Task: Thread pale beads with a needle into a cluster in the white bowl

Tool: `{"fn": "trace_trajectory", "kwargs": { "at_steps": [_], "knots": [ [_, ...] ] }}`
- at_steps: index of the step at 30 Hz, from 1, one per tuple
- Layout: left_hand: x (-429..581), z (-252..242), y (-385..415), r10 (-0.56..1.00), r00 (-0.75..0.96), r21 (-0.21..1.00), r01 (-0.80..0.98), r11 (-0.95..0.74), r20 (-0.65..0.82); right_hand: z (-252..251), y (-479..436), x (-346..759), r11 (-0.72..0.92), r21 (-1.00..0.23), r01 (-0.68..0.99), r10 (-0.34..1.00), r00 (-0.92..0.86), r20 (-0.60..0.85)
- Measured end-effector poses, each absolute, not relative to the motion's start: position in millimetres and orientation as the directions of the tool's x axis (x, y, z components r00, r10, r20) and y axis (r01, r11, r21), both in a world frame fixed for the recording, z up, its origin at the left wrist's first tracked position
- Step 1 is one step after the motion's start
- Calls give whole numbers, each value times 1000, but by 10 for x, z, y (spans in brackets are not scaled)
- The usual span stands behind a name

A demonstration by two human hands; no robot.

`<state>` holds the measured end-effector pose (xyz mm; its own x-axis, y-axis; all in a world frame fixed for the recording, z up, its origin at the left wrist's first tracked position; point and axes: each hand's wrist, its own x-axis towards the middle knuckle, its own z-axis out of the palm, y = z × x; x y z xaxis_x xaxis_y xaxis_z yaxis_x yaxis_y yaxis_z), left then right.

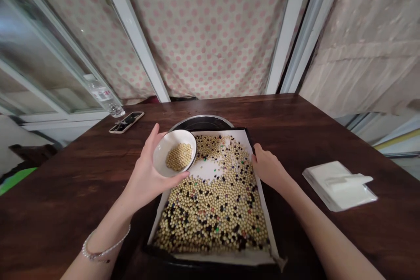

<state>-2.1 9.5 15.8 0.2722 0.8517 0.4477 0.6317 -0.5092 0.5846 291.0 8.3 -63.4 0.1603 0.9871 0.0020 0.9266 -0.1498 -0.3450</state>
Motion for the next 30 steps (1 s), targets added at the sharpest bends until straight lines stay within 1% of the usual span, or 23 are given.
{"fn": "trace_trajectory", "kwargs": {
  "at_steps": [3, 9, 15, 26, 30],
  "knots": [
    [-15, 147, 103, 857, 285, 605, 613, -508, 430, -638, 82, 2902, -142, -343, 929, 988, 153, 5],
    [0, 109, 126, 848, 307, 593, 612, -524, 432, -653, 107, 2943, -111, -384, 917, 989, 139, 47],
    [25, 67, 127, 857, 320, 653, 555, -515, 403, -668, 128, 2966, -70, -431, 899, 991, 111, 70],
    [117, -2, 70, 858, 368, 627, 586, -513, 359, -682, 151, 2989, -32, -508, 861, 990, 98, 103],
    [124, -50, 71, 866, 390, 628, 600, -497, 313, -711, 148, 2963, -5, -548, 836, 993, 67, 93]
  ]
}}
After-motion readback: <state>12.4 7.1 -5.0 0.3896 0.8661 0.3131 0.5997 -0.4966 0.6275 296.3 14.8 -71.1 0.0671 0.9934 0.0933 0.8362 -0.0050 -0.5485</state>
